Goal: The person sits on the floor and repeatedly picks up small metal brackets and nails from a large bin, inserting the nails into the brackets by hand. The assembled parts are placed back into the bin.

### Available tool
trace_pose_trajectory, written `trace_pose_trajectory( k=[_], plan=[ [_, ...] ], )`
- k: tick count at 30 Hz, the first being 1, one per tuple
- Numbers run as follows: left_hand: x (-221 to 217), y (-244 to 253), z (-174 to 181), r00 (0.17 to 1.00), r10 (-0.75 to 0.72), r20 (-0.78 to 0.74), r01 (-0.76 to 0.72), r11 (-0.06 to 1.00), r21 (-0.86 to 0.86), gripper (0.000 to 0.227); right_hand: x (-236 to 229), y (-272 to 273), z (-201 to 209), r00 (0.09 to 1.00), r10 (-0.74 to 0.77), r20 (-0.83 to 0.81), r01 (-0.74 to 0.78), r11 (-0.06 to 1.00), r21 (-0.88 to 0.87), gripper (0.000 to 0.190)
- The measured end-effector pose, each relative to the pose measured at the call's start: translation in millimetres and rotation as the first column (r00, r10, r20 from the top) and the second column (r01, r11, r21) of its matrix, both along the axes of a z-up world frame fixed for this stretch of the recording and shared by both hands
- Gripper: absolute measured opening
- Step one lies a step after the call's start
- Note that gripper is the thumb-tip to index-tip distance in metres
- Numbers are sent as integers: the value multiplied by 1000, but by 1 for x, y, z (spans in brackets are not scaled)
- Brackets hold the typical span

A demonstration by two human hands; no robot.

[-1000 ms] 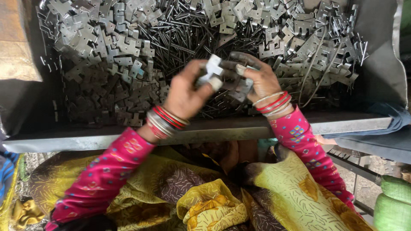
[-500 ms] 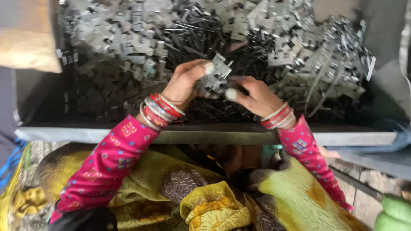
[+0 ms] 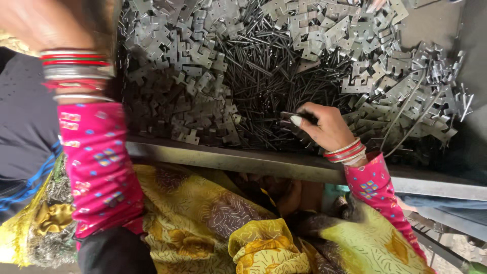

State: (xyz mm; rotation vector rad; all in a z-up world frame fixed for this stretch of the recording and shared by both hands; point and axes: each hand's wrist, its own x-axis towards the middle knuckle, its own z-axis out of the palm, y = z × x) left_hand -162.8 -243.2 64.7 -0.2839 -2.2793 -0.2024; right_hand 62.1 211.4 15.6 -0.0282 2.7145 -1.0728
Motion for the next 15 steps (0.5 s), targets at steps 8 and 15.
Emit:
trace_pose_trajectory(
  k=[8,15],
  plan=[
    [-10,25,-60,991,98,-92,-98,995,-2,22,2,17,12,940,-339,-51,264,811,-522,22],
    [77,165,-58,439,-191,878,608,783,-134,29,3,50,21,863,-363,351,329,-121,-936,29]
  ],
)
